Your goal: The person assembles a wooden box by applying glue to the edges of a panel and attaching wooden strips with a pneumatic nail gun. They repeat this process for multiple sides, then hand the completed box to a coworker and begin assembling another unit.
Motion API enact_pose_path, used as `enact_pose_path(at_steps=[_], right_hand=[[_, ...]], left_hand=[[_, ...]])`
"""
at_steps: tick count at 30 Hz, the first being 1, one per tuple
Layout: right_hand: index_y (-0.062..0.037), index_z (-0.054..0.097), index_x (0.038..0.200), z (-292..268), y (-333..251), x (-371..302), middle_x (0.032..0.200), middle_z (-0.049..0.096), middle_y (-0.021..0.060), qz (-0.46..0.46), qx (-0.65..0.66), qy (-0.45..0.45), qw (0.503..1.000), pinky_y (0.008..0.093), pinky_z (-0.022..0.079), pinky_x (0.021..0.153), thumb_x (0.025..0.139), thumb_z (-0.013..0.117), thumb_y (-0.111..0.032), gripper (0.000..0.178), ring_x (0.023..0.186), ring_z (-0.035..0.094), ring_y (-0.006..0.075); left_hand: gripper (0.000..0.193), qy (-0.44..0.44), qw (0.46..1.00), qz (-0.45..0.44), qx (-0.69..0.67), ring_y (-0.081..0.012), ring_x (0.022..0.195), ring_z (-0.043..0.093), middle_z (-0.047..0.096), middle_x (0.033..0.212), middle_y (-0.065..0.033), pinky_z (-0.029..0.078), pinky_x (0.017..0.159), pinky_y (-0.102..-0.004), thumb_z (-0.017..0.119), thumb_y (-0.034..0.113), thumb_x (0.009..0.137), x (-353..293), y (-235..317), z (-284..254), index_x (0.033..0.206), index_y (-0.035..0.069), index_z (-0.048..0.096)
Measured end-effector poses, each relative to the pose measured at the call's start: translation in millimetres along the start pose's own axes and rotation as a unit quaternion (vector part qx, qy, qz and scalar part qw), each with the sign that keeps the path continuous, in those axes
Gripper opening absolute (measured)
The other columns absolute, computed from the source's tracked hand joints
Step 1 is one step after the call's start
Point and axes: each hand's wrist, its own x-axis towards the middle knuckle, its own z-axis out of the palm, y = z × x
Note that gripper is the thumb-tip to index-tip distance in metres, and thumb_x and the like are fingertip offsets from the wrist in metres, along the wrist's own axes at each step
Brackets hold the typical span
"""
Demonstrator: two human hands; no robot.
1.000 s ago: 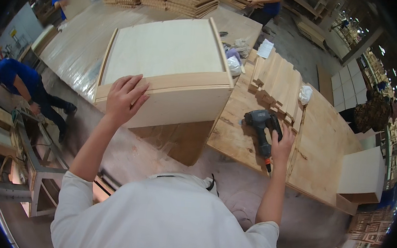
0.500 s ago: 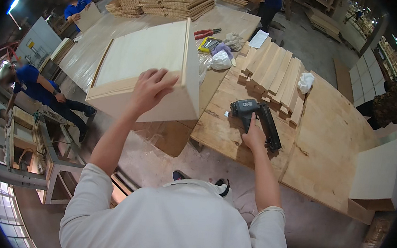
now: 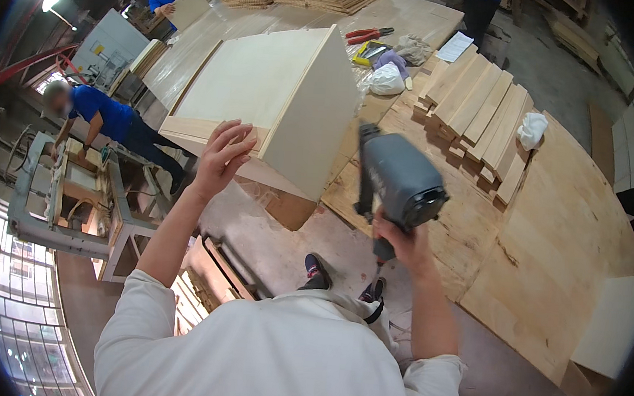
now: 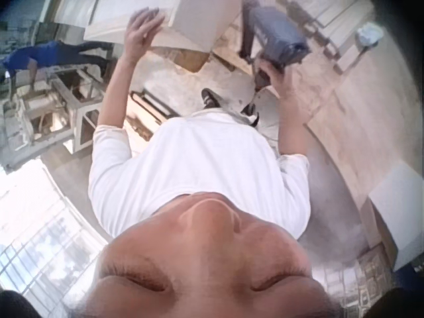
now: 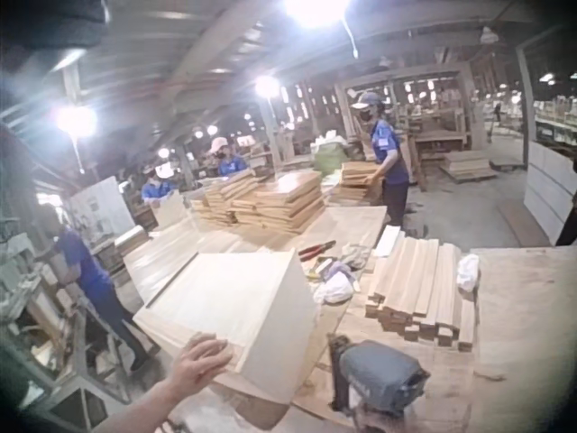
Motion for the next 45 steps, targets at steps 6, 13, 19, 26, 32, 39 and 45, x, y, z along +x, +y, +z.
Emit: enact_pose_path(at_steps=[6, 13, 19, 26, 32, 39, 45], right_hand=[[-0.0003, 0.055, 0.080, 47, 47, 22, 0.064, 0.054, 0.0074, 0.017, 0.191, -0.136, 0.972, 0.0310, 0.046, 0.061, 0.080, 0.063, -0.029, 0.030, 0.056, 0.053, 0.0165], [-0.0032, 0.056, 0.078, 59, 57, 40, 0.066, 0.054, 0.0054, 0.024, 0.213, -0.209, 0.954, 0.0284, 0.044, 0.055, 0.081, 0.062, -0.020, 0.018, 0.058, 0.053, 0.0149], [-0.0033, 0.055, 0.078, 58, 57, 42, 0.065, 0.054, 0.0051, 0.035, 0.218, -0.204, 0.954, 0.0283, 0.044, 0.055, 0.083, 0.061, -0.019, 0.018, 0.058, 0.053, 0.0148], [-0.0027, 0.056, 0.080, 61, 56, 38, 0.064, 0.053, 0.0048, 0.051, 0.201, -0.198, 0.958, 0.0288, 0.043, 0.055, 0.084, 0.061, -0.020, 0.018, 0.057, 0.052, 0.0147], [-0.0025, 0.055, 0.087, 60, 58, 30, 0.064, 0.053, 0.0046, 0.001, 0.157, -0.157, 0.975, 0.0283, 0.043, 0.059, 0.085, 0.060, -0.017, 0.016, 0.059, 0.052, 0.0144], [-0.0017, 0.055, 0.084, 51, 48, -22, 0.067, 0.054, 0.0042, -0.089, 0.123, -0.048, 0.987, 0.0281, 0.043, 0.062, 0.085, 0.062, -0.011, 0.012, 0.063, 0.053, 0.0131], [-0.0034, 0.056, 0.087, 78, 61, -32, 0.070, 0.053, 0.0026, -0.100, 0.044, 0.060, 0.992, 0.0267, 0.044, 0.063, 0.088, 0.060, -0.017, 0.015, 0.066, 0.051, 0.0107]], left_hand=[[0.026, 0.047, 0.998, 0.019, 0.042, -0.0295, 0.105, 0.055, 0.062, 0.109, -0.0056, 0.041, 0.096, -0.0452, 0.069, 0.011, 0.077, -2, 3, 6, 0.103, 0.012, 0.068], [0.023, 0.072, 0.996, 0.000, 0.058, -0.0252, 0.098, 0.058, 0.064, 0.098, -0.0039, 0.041, 0.097, -0.0430, 0.070, 0.010, 0.076, -6, 9, 9, 0.099, 0.011, 0.069], [0.022, 0.065, 0.996, -0.005, 0.053, -0.0260, 0.100, 0.058, 0.065, 0.098, -0.0056, 0.041, 0.098, -0.0440, 0.069, 0.008, 0.076, -5, 10, 9, 0.098, 0.008, 0.069], [0.022, 0.090, 0.994, -0.009, 0.064, -0.0245, 0.097, 0.058, 0.066, 0.096, -0.0035, 0.041, 0.098, -0.0426, 0.071, 0.009, 0.075, -9, 11, 12, 0.097, 0.011, 0.070], [0.027, 0.044, 0.999, 0.020, 0.021, -0.0265, 0.102, 0.057, 0.063, 0.106, -0.0070, 0.040, 0.099, -0.0428, 0.070, 0.010, 0.075, -3, 2, 4, 0.103, 0.013, 0.069], [0.037, -0.043, 0.988, 0.077, 0.126, -0.0328, 0.107, 0.052, 0.057, 0.118, -0.0125, 0.040, 0.093, -0.0443, 0.068, 0.021, 0.077, 10, -25, -12, 0.114, 0.023, 0.065], [0.035, 0.024, 0.992, 0.029, 0.122, -0.0344, 0.103, 0.052, 0.057, 0.116, -0.0155, 0.041, 0.089, -0.0434, 0.061, 0.017, 0.084, 60, 34, 53, 0.117, 0.027, 0.062]])
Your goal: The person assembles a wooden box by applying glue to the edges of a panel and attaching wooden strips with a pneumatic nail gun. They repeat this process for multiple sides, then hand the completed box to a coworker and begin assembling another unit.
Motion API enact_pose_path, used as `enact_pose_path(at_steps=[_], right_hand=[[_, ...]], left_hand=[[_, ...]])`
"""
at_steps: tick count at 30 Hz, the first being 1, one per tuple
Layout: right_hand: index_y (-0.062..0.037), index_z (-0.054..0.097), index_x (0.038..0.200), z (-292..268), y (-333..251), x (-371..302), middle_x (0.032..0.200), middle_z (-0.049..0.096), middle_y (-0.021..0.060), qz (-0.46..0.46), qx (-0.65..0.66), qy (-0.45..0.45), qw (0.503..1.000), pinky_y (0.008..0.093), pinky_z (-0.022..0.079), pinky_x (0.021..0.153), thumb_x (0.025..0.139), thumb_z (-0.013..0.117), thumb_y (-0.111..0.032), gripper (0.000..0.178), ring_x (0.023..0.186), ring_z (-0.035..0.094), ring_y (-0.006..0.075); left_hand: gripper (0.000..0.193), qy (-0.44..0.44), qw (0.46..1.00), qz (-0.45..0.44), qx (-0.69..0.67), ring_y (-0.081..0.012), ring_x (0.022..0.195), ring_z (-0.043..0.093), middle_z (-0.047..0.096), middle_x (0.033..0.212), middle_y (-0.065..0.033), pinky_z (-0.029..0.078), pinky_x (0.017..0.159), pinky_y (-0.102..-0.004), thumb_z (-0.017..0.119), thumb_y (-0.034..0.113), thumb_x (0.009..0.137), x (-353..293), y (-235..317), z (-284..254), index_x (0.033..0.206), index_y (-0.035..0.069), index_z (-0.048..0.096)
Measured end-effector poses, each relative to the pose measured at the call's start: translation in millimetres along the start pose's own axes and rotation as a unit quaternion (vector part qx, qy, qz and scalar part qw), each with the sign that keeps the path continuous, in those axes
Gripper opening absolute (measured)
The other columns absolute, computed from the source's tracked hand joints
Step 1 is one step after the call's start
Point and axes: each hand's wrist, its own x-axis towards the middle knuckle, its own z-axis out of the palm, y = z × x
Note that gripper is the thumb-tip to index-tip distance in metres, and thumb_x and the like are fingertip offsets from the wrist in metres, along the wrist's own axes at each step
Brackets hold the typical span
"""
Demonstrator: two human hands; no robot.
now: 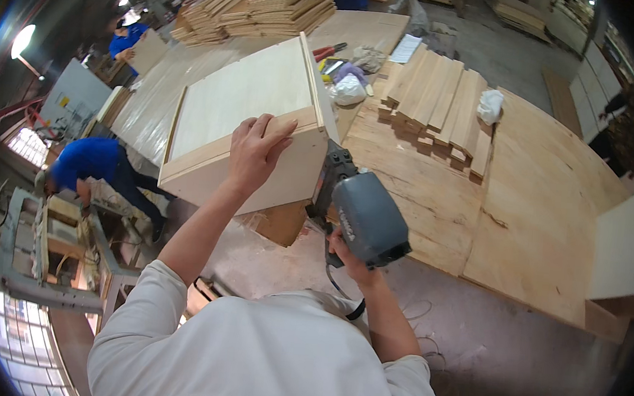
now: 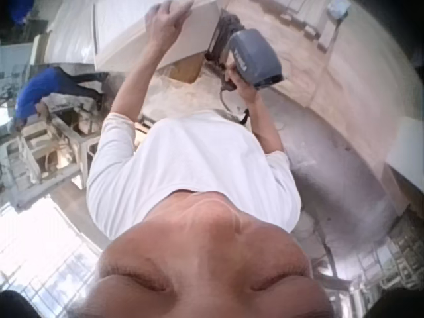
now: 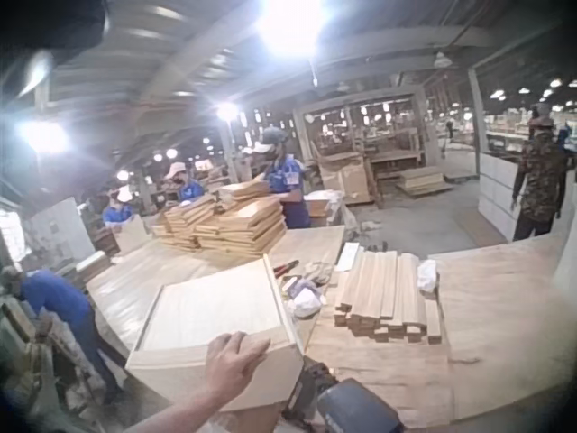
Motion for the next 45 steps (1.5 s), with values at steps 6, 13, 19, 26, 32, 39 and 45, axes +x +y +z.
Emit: enact_pose_path(at_steps=[6, 13, 19, 26, 32, 39, 45], right_hand=[[-0.0028, 0.055, 0.096, 23, 25, 12, 0.077, 0.055, 0.0022, -0.047, -0.074, 0.066, 0.994, 0.0256, 0.045, 0.060, 0.086, 0.063, -0.010, 0.014, 0.068, 0.053, 0.0106], [-0.0029, 0.056, 0.093, 33, 47, 26, 0.074, 0.056, 0.0021, -0.075, -0.053, 0.085, 0.992, 0.0268, 0.046, 0.059, 0.086, 0.061, -0.009, 0.011, 0.066, 0.054, 0.0110], [-0.0024, 0.056, 0.092, 32, 59, 36, 0.073, 0.058, 0.0025, -0.080, -0.113, 0.115, 0.984, 0.0271, 0.046, 0.058, 0.086, 0.060, -0.009, 0.010, 0.064, 0.055, 0.0112], [-0.0033, 0.057, 0.086, 36, 51, 45, 0.070, 0.057, 0.0025, -0.139, -0.004, 0.090, 0.986, 0.0289, 0.046, 0.060, 0.085, 0.062, -0.013, 0.011, 0.063, 0.053, 0.0121], [-0.0036, 0.057, 0.085, 52, 56, 30, 0.071, 0.057, 0.0028, -0.054, -0.005, 0.045, 0.998, 0.0284, 0.046, 0.062, 0.085, 0.062, -0.011, 0.009, 0.065, 0.054, 0.0122], [-0.0030, 0.058, 0.087, 69, 72, 32, 0.072, 0.058, 0.0025, -0.073, -0.082, 0.043, 0.993, 0.0281, 0.046, 0.061, 0.083, 0.063, -0.005, 0.007, 0.066, 0.056, 0.0123], [-0.0031, 0.058, 0.088, 70, 81, 43, 0.072, 0.059, 0.0044, -0.095, -0.089, 0.058, 0.990, 0.0290, 0.046, 0.061, 0.081, 0.063, -0.006, 0.008, 0.064, 0.057, 0.0140]], left_hand=[[0.042, -0.012, 0.999, 0.049, 0.000, -0.0339, 0.102, 0.053, 0.057, 0.118, -0.0145, 0.042, 0.086, -0.0430, 0.059, 0.011, 0.083, -2, -8, -1, 0.122, 0.028, 0.059], [0.043, 0.025, 0.999, 0.045, -0.014, -0.0331, 0.099, 0.054, 0.058, 0.116, -0.0153, 0.042, 0.085, -0.0413, 0.061, 0.011, 0.079, -4, -9, 5, 0.118, 0.029, 0.060], [0.036, 0.032, 0.998, 0.053, -0.005, -0.0322, 0.099, 0.054, 0.059, 0.116, -0.0138, 0.044, 0.084, -0.0416, 0.060, 0.013, 0.082, 0, -7, 3, 0.116, 0.026, 0.062], [0.033, -0.021, 0.998, 0.013, -0.064, -0.0349, 0.103, 0.053, 0.056, 0.120, -0.0165, 0.042, 0.088, -0.0426, 0.059, 0.017, 0.086, 7, -10, 4, 0.119, 0.022, 0.060], [0.034, -0.025, 1.000, -0.007, -0.002, -0.0341, 0.108, 0.051, 0.055, 0.123, -0.0136, 0.039, 0.093, -0.0428, 0.058, 0.019, 0.087, -43, -57, -30, 0.121, 0.020, 0.059], [0.031, 0.019, 1.000, -0.005, -0.004, -0.0298, 0.105, 0.053, 0.059, 0.118, -0.0103, 0.040, 0.091, -0.0407, 0.060, 0.016, 0.086, -53, -60, -28, 0.117, 0.019, 0.062], [0.031, 0.013, 1.000, -0.005, -0.008, -0.0297, 0.104, 0.054, 0.060, 0.117, -0.0100, 0.041, 0.090, -0.0406, 0.061, 0.015, 0.085, -52, -63, -28, 0.116, 0.019, 0.063]])
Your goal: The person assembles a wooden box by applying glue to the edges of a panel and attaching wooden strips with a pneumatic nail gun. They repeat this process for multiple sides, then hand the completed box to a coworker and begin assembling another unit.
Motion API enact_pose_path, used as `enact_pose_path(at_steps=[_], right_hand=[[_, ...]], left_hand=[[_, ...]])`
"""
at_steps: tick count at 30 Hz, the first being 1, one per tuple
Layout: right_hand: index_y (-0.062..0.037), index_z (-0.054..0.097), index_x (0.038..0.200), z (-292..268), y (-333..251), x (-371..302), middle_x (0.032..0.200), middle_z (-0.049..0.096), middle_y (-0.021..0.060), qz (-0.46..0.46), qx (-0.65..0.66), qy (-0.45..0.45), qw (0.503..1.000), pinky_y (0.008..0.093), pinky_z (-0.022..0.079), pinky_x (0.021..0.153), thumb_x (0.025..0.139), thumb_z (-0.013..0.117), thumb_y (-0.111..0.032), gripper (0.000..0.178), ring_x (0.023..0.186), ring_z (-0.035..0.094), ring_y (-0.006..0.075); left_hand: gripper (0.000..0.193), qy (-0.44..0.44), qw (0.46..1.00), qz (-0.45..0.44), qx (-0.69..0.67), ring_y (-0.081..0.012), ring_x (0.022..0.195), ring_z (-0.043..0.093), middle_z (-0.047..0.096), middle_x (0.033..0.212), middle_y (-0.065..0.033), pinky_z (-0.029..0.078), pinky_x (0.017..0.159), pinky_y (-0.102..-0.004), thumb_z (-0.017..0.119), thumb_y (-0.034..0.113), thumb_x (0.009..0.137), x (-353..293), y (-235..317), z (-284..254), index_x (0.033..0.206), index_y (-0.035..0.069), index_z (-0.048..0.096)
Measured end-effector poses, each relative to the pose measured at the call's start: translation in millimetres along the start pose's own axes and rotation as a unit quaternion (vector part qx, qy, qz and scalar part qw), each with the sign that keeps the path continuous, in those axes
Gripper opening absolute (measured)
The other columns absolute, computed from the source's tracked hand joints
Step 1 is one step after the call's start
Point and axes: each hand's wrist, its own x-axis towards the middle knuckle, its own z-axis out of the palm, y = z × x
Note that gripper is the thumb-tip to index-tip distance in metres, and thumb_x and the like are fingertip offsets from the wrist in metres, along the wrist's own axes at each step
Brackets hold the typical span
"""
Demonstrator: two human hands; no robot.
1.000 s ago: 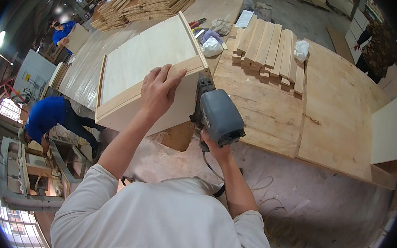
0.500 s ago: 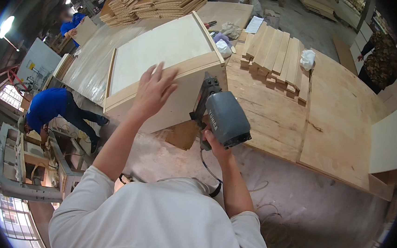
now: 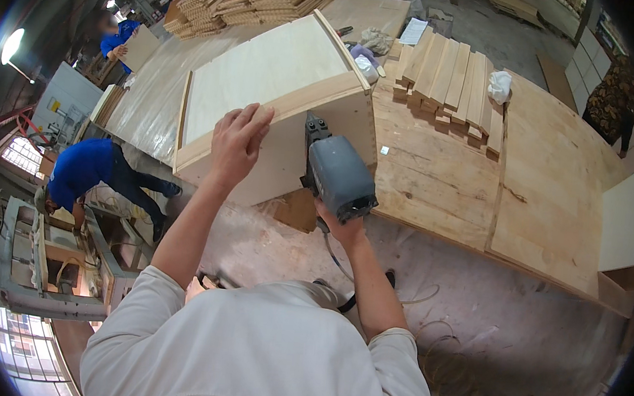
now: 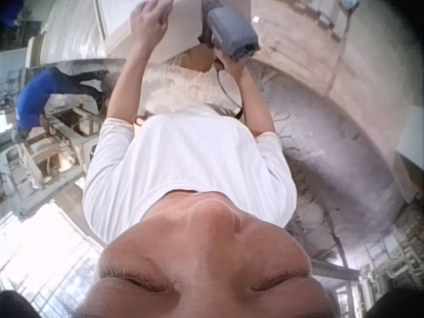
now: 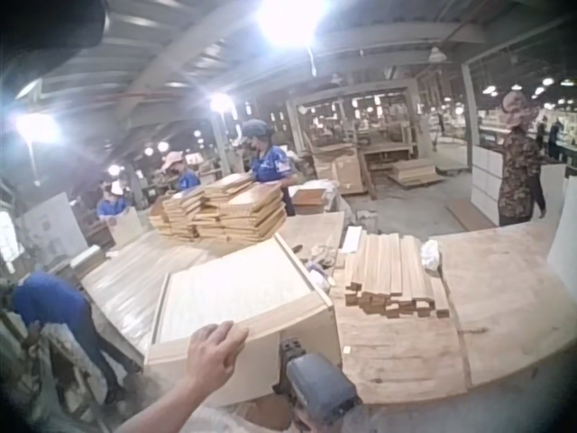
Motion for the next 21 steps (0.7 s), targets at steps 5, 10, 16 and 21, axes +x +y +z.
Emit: enact_pose_path(at_steps=[5, 10, 16, 21], right_hand=[[-0.0052, 0.060, 0.100, -9, 20, 1, 0.094, 0.062, 0.0096, -0.026, -0.165, -0.009, 0.986, 0.0362, 0.046, 0.078, 0.079, 0.067, -0.013, 0.024, 0.087, 0.058, 0.0249], [-0.0065, 0.059, 0.108, -17, 21, 3, 0.107, 0.061, 0.0107, -0.033, -0.237, -0.038, 0.970, 0.0386, 0.044, 0.086, 0.077, 0.071, -0.018, 0.036, 0.100, 0.057, 0.0281], [-0.0054, 0.058, 0.108, -18, 30, 4, 0.106, 0.061, 0.0102, 0.000, -0.085, 0.019, 0.996, 0.0382, 0.045, 0.086, 0.075, 0.073, -0.018, 0.038, 0.099, 0.057, 0.0268], [-0.0051, 0.058, 0.107, -20, 36, 5, 0.105, 0.061, 0.0102, -0.006, -0.158, 0.011, 0.987, 0.0371, 0.045, 0.083, 0.074, 0.074, -0.017, 0.039, 0.096, 0.057, 0.0259]], left_hand=[[0.031, 0.007, 1.000, 0.009, -0.001, -0.0295, 0.103, 0.054, 0.060, 0.116, -0.0100, 0.041, 0.089, -0.0405, 0.061, 0.015, 0.085, 2, 3, 0, 0.115, 0.019, 0.063], [0.030, 0.006, 1.000, -0.007, 0.000, -0.0291, 0.103, 0.054, 0.060, 0.115, -0.0094, 0.041, 0.089, -0.0405, 0.061, 0.015, 0.085, 5, 5, 3, 0.115, 0.019, 0.063], [0.029, 0.014, 1.000, -0.012, 0.001, -0.0286, 0.103, 0.054, 0.060, 0.115, -0.0090, 0.041, 0.089, -0.0406, 0.061, 0.017, 0.085, 9, 7, 8, 0.115, 0.019, 0.063], [0.029, 0.009, 1.000, -0.012, 0.014, -0.0279, 0.103, 0.054, 0.060, 0.116, -0.0080, 0.040, 0.090, -0.0405, 0.060, 0.018, 0.086, 10, 7, 9, 0.115, 0.020, 0.063]])
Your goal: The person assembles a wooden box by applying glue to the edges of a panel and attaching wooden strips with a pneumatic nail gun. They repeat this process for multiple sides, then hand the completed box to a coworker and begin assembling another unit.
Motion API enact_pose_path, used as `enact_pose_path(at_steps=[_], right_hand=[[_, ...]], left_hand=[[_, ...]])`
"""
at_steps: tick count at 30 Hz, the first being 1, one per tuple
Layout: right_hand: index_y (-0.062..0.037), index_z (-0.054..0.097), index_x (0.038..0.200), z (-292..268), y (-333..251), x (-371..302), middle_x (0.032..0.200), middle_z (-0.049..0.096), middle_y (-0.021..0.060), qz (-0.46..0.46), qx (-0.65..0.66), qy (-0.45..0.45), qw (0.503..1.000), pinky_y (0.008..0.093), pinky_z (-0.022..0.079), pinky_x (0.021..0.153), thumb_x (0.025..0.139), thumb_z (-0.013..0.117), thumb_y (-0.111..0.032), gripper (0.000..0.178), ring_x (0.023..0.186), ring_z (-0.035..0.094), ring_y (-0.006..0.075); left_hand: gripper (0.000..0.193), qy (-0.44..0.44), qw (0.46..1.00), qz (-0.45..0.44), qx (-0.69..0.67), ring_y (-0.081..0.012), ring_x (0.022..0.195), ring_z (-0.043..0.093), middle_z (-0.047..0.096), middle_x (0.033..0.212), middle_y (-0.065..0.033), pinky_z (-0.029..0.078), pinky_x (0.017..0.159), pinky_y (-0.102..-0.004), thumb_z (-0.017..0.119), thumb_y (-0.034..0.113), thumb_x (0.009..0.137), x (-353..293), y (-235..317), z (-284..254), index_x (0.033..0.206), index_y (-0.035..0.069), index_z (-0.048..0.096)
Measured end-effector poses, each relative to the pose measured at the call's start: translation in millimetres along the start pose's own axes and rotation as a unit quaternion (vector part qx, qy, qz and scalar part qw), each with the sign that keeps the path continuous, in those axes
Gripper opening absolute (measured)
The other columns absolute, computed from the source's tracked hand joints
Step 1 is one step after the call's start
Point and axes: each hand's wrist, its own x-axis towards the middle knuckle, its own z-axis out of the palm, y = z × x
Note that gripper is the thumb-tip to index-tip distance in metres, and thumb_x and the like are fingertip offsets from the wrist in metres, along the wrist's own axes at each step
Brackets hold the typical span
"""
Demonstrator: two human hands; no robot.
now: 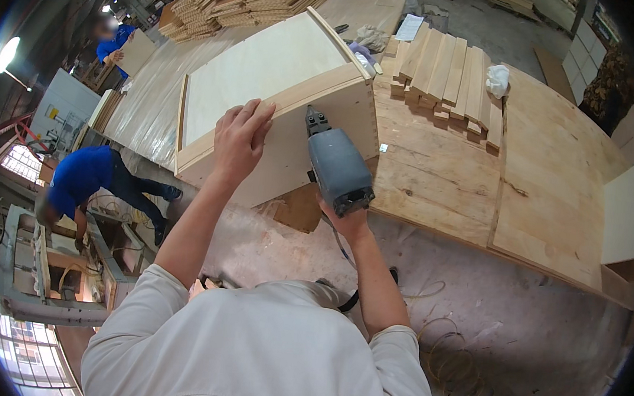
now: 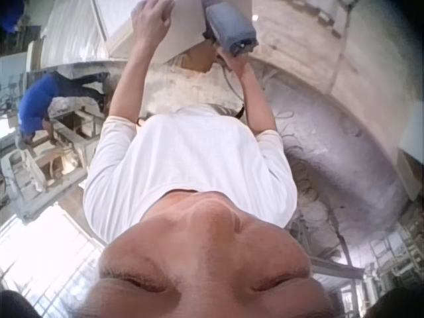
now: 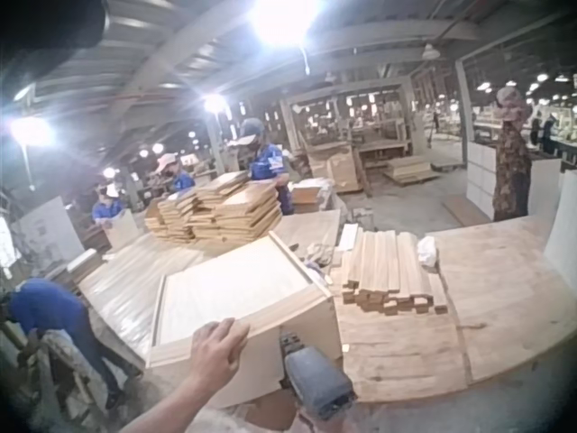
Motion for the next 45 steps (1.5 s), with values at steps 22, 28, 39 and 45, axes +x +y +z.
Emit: enact_pose_path(at_steps=[22, 28, 39, 45], right_hand=[[-0.0030, 0.056, 0.085, -4, -44, 23, 0.068, 0.058, 0.0054, 0.032, 0.263, -0.002, 0.964, 0.0302, 0.048, 0.060, 0.083, 0.061, -0.009, 0.008, 0.061, 0.057, 0.0138], [-0.0025, 0.056, 0.087, 15, -41, 11, 0.068, 0.058, 0.0055, 0.057, 0.305, -0.029, 0.950, 0.0299, 0.048, 0.057, 0.083, 0.063, -0.008, 0.009, 0.062, 0.058, 0.0146], [-0.0015, 0.057, 0.089, 30, -40, 20, 0.070, 0.059, 0.0053, 0.041, 0.265, -0.049, 0.962, 0.0304, 0.048, 0.055, 0.081, 0.062, -0.006, 0.011, 0.061, 0.057, 0.0146], [-0.0029, 0.058, 0.086, 26, -48, 28, 0.070, 0.058, 0.0049, 0.055, 0.219, -0.031, 0.974, 0.0295, 0.047, 0.055, 0.081, 0.061, -0.007, 0.007, 0.061, 0.056, 0.0141]], left_hand=[[0.031, -0.045, 0.998, -0.026, 0.021, -0.0340, 0.103, 0.053, 0.058, 0.120, -0.0117, 0.041, 0.088, -0.0441, 0.055, 0.024, 0.089, 27, -3, 13, 0.119, 0.016, 0.059], [0.030, -0.051, 0.997, -0.057, 0.017, -0.0314, 0.100, 0.053, 0.058, 0.118, -0.0098, 0.040, 0.088, -0.0430, 0.056, 0.025, 0.089, -16, -31, -16, 0.118, 0.018, 0.060], [0.028, 0.001, 0.997, -0.034, 0.068, -0.0281, 0.097, 0.055, 0.061, 0.113, -0.0064, 0.043, 0.084, -0.0395, 0.059, 0.021, 0.086, -21, -30, -14, 0.113, 0.019, 0.063], [0.028, -0.023, 0.995, -0.080, 0.053, -0.0299, 0.101, 0.053, 0.059, 0.117, -0.0083, 0.040, 0.087, -0.0409, 0.055, 0.028, 0.089, -12, -22, -4, 0.114, 0.019, 0.062]])
